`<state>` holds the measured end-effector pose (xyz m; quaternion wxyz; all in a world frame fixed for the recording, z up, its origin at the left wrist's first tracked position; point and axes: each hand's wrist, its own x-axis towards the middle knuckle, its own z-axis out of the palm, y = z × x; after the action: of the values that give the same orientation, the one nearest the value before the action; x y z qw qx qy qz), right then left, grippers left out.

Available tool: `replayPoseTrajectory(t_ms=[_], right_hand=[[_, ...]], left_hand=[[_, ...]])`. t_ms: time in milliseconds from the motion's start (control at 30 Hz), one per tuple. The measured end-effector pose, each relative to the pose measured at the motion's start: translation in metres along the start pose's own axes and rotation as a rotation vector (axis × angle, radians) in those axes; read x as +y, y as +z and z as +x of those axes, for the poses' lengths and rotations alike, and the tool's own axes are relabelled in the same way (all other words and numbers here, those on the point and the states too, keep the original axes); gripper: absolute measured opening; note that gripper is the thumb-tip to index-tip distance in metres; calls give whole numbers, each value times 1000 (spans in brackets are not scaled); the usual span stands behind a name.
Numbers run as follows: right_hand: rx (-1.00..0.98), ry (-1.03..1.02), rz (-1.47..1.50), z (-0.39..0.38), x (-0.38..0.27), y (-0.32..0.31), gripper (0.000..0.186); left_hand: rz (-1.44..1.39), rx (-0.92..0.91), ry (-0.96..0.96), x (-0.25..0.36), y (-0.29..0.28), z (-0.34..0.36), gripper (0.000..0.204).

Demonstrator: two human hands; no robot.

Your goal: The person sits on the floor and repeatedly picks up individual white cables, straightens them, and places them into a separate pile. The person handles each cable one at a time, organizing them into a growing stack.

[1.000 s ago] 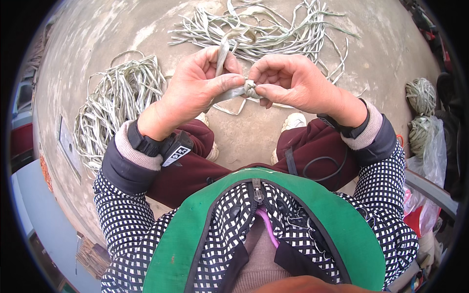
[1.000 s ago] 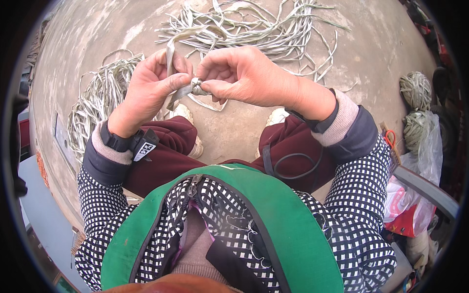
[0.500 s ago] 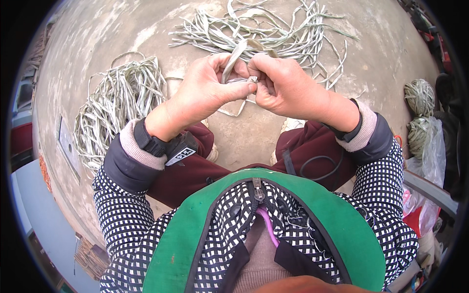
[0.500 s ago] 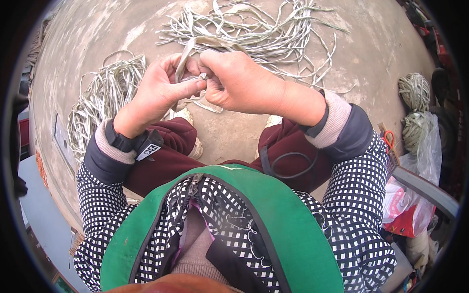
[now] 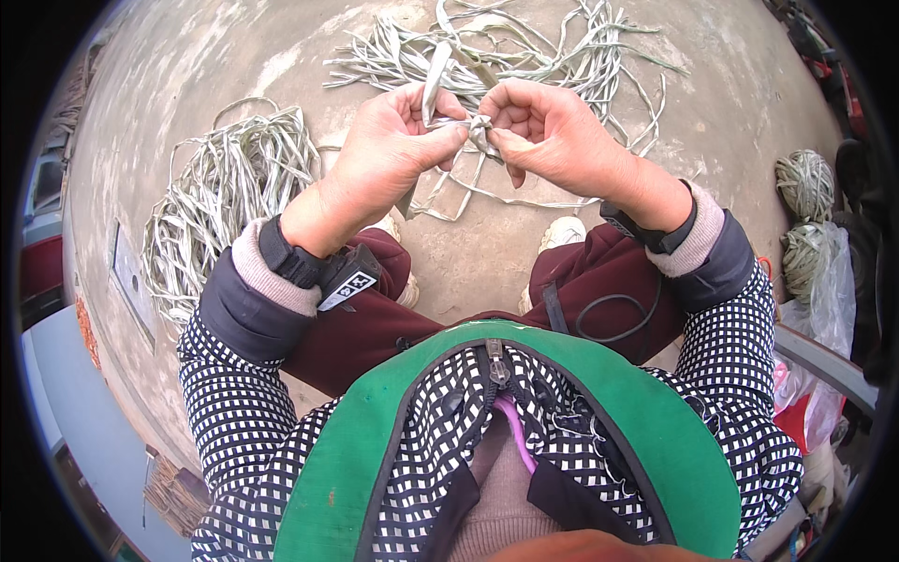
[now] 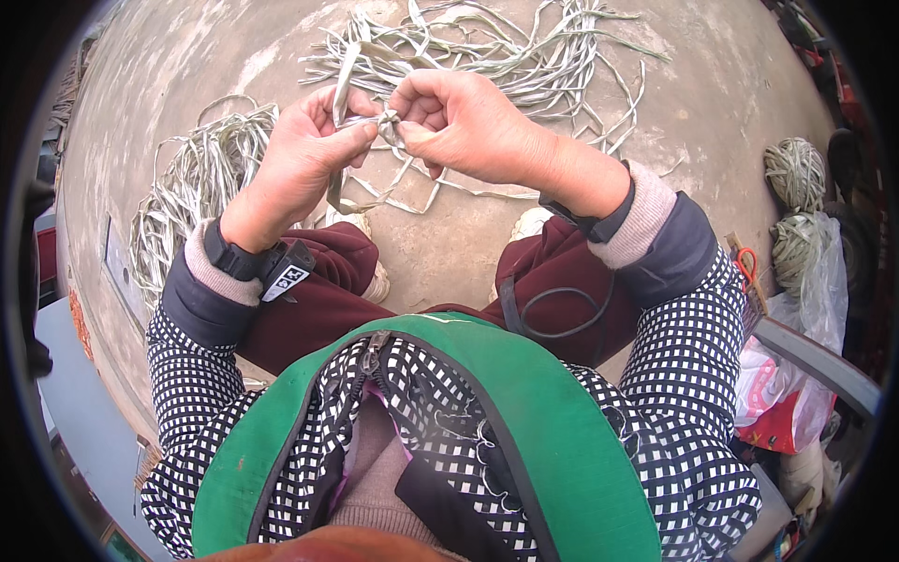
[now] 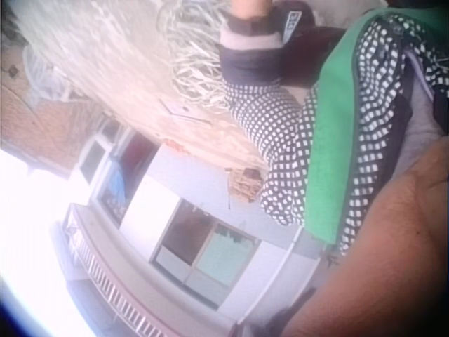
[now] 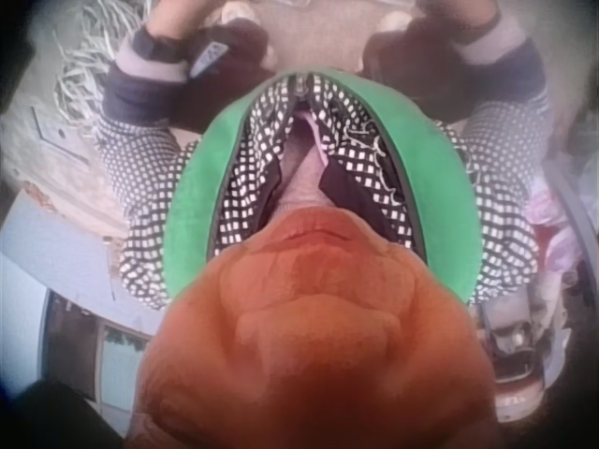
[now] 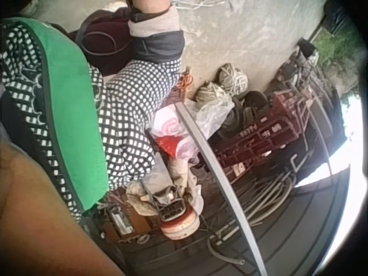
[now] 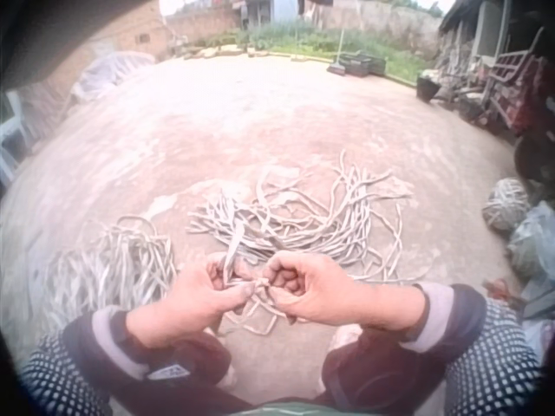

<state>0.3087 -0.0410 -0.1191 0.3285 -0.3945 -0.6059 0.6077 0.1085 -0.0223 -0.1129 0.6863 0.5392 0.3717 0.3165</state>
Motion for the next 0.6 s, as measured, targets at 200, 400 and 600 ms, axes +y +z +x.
replayPoseTrajectory(t_ms=[200, 400, 600], right_hand=[[-49, 51, 36, 3, 1, -2, 12], [68, -241, -366, 2, 10, 10, 11], [92, -255, -384, 2, 11, 10, 9]], left_hand=[[-50, -51, -13, -2, -5, -1, 17], [-73, -137, -35, -7, 0, 3, 19], [6, -94, -3, -11, 3, 3, 16]])
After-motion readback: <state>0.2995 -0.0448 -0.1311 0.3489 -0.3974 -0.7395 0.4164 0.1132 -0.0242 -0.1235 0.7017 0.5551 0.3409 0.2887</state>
